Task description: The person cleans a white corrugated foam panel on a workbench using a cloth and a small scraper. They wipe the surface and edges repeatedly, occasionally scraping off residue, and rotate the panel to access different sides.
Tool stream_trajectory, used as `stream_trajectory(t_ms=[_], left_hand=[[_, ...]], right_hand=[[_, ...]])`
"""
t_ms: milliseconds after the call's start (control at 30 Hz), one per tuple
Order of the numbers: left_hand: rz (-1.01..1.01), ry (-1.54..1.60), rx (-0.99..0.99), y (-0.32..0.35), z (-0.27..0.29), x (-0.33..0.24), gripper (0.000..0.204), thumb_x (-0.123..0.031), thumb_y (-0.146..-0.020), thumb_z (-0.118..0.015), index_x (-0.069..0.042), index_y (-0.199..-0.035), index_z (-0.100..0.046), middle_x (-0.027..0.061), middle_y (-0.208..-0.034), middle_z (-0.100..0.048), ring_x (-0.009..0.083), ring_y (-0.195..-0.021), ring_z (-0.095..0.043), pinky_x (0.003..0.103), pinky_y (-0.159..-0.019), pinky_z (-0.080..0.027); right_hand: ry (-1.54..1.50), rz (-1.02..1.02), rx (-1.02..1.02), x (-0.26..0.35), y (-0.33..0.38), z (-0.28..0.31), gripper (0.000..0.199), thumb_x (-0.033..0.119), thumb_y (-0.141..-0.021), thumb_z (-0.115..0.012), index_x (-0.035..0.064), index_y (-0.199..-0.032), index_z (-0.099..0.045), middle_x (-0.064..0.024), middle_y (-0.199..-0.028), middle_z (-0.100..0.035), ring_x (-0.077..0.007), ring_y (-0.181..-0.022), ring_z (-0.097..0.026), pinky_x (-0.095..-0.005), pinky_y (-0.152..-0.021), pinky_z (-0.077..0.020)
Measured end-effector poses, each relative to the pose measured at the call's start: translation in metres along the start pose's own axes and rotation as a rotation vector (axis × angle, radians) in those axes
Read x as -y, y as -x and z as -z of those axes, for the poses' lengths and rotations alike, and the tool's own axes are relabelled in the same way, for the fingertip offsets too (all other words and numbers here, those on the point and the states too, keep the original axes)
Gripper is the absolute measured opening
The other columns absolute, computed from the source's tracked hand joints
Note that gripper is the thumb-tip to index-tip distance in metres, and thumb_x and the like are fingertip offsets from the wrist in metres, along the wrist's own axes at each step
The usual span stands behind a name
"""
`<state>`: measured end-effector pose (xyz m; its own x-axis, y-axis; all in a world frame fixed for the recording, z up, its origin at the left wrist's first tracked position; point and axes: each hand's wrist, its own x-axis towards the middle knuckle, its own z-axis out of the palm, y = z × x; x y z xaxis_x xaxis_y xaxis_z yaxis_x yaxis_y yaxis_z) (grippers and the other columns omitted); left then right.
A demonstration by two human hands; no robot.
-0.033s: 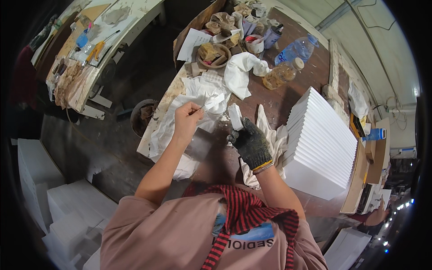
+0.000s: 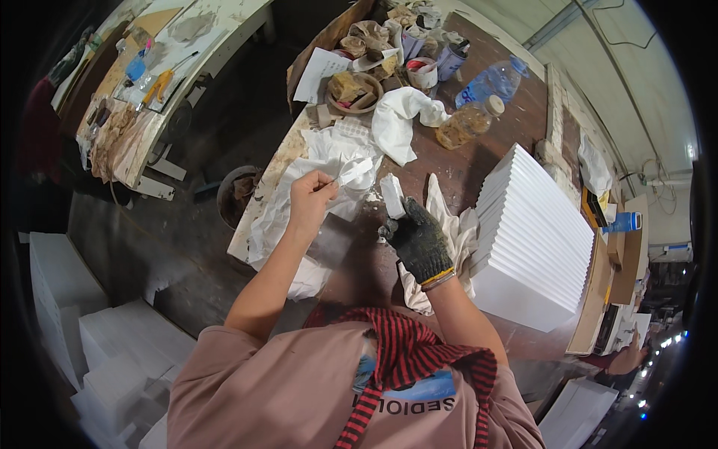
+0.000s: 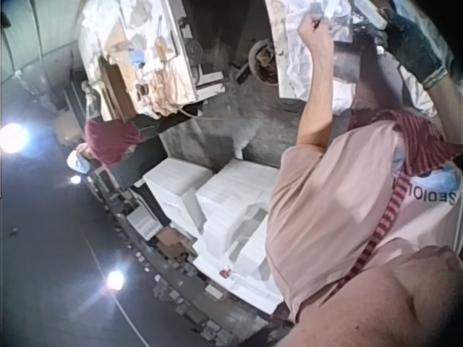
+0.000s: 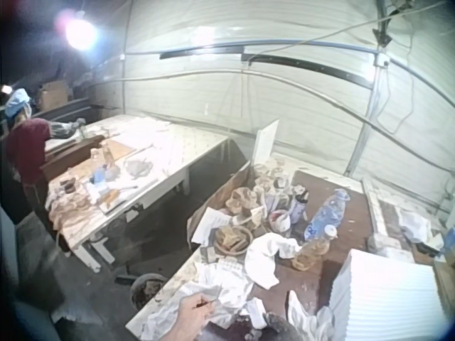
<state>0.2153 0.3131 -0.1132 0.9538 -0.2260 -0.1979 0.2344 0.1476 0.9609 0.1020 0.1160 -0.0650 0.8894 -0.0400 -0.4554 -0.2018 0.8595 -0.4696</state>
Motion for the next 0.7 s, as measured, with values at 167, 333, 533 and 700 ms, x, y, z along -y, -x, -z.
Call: stream_trajectory(t_ms=[167, 333, 533, 700], left_hand=[[0.062, -0.089, 0.018, -0.008, 0.001, 0.000, 0.003, -0.003, -0.089, -0.066, -0.001, -0.088, -0.069, 0.0009, -0.073, -0.063, 0.0075, -0.066, -0.056, 0.024, -0.059, -0.040], [-0.321, -0.890, -0.224, 0.011, 0.007, -0.026, 0.018, -0.011, -0.087, -0.070, -0.002, -0.103, -0.071, 0.0080, -0.086, -0.070, 0.0211, -0.071, -0.067, 0.035, -0.065, -0.050], [-0.534, -0.754, 0.302, 0.066, -0.049, -0.013, 0.034, -0.023, -0.083, -0.075, -0.005, -0.111, -0.068, 0.0094, -0.103, -0.070, 0.0292, -0.088, -0.068, 0.040, -0.079, -0.054], [-0.731, -1.063, 0.798, 0.109, -0.149, 0.033, 0.079, -0.038, -0.076, -0.079, -0.010, -0.144, -0.049, 0.0159, -0.154, -0.039, 0.0389, -0.139, -0.038, 0.060, -0.114, -0.030]], right_hand=[[-0.035, -0.009, -0.008, 0.005, 0.018, 0.031, 0.016, 0.021, -0.098, -0.061, 0.0083, -0.104, -0.068, -0.0121, -0.098, -0.070, -0.0315, -0.090, -0.065, -0.0470, -0.089, -0.0540], [0.122, 0.186, -0.169, 0.009, 0.042, 0.062, 0.020, 0.018, -0.097, -0.061, 0.0076, -0.113, -0.066, -0.0105, -0.102, -0.069, -0.0343, -0.094, -0.067, -0.0536, -0.089, -0.0558], [0.090, 0.494, -0.360, 0.066, 0.115, 0.071, 0.034, 0.016, -0.090, -0.067, 0.0101, -0.124, -0.065, -0.0047, -0.100, -0.071, -0.0291, -0.080, -0.068, -0.0477, -0.073, -0.0583], [0.501, 0.782, -0.707, 0.108, 0.157, 0.077, 0.028, 0.009, -0.089, -0.072, 0.0000, -0.116, -0.067, -0.0073, -0.094, -0.069, -0.0165, -0.072, -0.064, -0.0323, -0.065, -0.0572]])
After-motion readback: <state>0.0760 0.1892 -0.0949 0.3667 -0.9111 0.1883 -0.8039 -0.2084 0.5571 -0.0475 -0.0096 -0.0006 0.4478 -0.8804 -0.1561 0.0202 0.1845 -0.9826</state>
